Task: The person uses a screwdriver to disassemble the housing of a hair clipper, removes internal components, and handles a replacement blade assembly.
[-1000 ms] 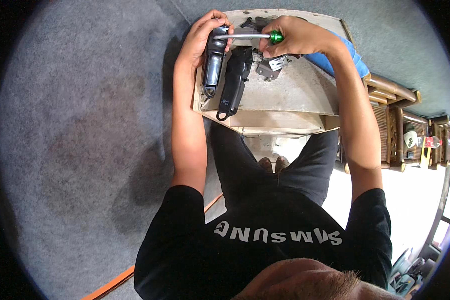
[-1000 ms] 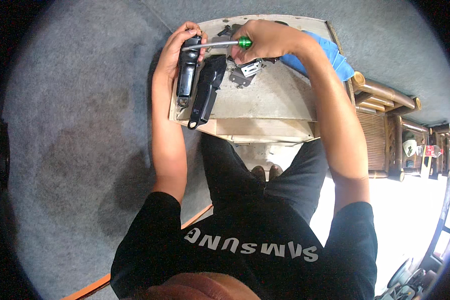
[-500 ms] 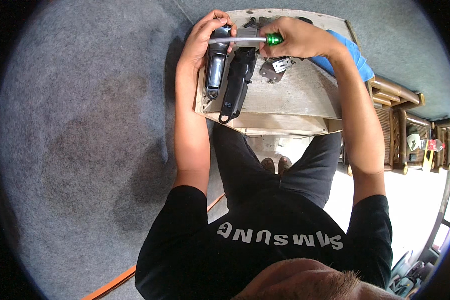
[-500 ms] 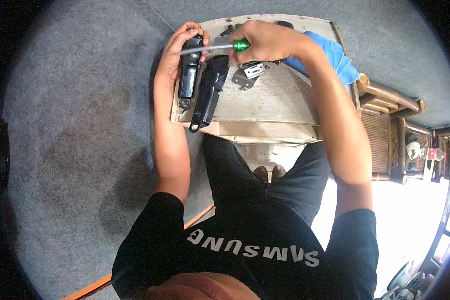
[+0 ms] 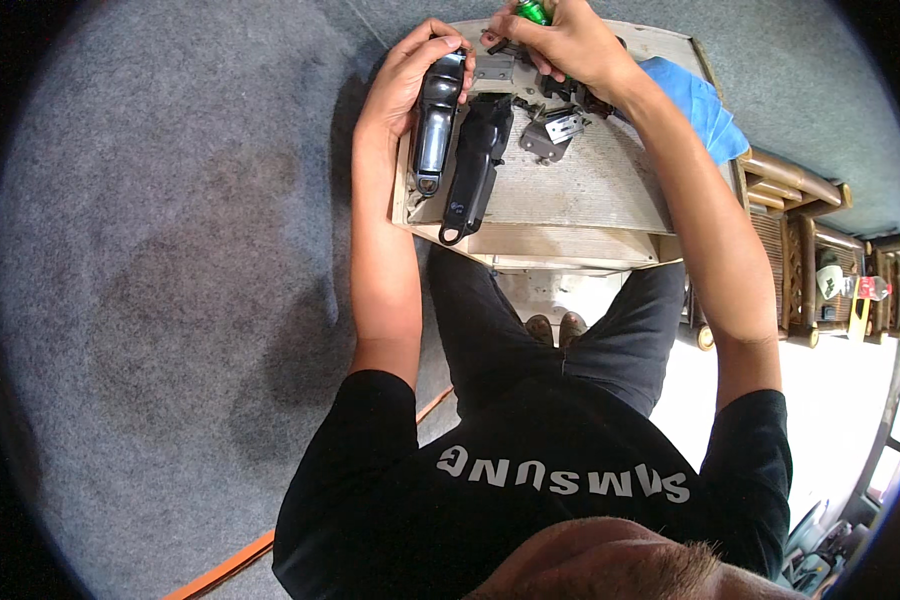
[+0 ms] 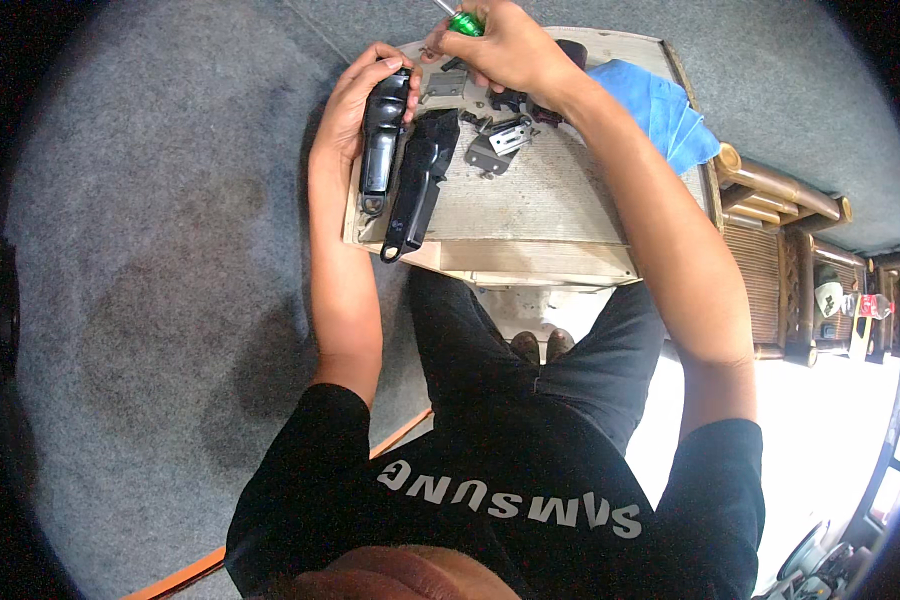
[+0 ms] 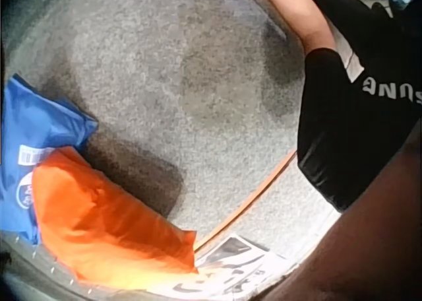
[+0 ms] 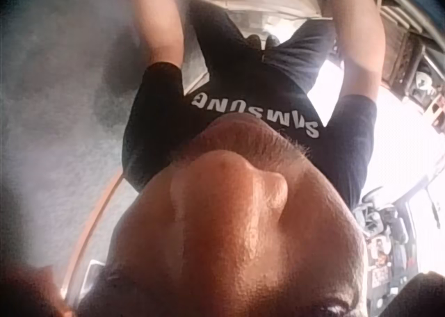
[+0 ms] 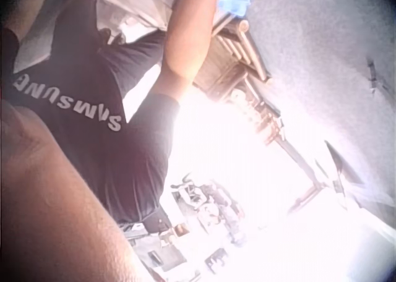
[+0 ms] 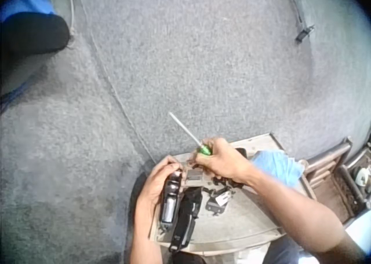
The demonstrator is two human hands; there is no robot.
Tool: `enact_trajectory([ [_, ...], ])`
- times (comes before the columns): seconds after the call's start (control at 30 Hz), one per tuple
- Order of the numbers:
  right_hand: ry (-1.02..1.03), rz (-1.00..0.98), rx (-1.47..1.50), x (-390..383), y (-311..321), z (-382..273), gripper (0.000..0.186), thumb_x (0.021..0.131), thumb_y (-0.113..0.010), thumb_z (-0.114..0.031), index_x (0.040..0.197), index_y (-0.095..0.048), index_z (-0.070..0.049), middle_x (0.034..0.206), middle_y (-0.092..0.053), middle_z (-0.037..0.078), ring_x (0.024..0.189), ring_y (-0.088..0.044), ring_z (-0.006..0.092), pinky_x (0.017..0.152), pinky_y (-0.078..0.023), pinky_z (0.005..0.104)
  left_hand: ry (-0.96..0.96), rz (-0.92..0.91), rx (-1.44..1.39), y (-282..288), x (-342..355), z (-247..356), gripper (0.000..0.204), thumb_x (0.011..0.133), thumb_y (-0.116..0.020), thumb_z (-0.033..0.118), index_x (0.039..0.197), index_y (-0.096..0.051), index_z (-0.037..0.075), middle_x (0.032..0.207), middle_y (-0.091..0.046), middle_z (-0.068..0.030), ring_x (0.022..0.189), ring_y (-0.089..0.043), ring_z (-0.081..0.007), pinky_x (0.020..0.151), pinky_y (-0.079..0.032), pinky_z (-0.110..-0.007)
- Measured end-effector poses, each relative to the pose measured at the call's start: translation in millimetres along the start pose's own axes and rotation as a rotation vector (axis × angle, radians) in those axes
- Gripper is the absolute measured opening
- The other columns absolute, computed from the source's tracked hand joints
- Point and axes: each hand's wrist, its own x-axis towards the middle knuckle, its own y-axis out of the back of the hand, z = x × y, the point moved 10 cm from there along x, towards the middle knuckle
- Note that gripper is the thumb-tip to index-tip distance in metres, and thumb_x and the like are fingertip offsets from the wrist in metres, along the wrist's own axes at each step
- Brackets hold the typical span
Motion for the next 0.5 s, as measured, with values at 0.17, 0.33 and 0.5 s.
enact_trajectory([
  [0.17, 0.105, 0.027, -0.057, -0.5, -6.8, -5.1, 0.02, 0.094, -0.072, -0.019, 0.089, -0.069, 0.0, 0.065, -0.06, 0.0, 0.05, -0.052, 0.0084, 0.046, -0.042, 0.0278, 0.012, -0.01, 0.019, 0.4, -0.2, -0.7, 0.014, 0.102, -0.062, 0.023, 0.098, -0.059, 0.009, 0.084, -0.067, -0.0078, 0.07, -0.066, -0.0131, 0.06, -0.057, -0.027],
  [0.33, 0.186, 0.053, -0.215, 3.0, -6.8, -1.8, 0.022, 0.091, -0.073, -0.021, 0.093, -0.07, 0.001, 0.067, -0.064, 0.008, 0.059, -0.06, 0.015, 0.056, -0.049, 0.0347, 0.037, -0.034, 0.034, -0.9, 1.7, -4.0, 0.015, 0.101, -0.063, 0.022, 0.098, -0.06, 0.007, 0.084, -0.068, -0.0099, 0.071, -0.068, -0.015, 0.061, -0.058, -0.029],
  [0.5, 0.292, 0.123, -0.302, -2.9, -5.9, -15.1, 0.024, 0.087, -0.074, -0.021, 0.1, -0.072, 0.0, 0.073, -0.068, 0.017, 0.069, -0.067, 0.024, 0.069, -0.054, 0.0402, 0.04, 0.006, 0.02, -1.7, -1.8, -2.8, 0.014, 0.102, -0.06, 0.023, 0.097, -0.058, 0.01, 0.082, -0.067, -0.0059, 0.069, -0.065, -0.0121, 0.058, -0.054, -0.025],
])
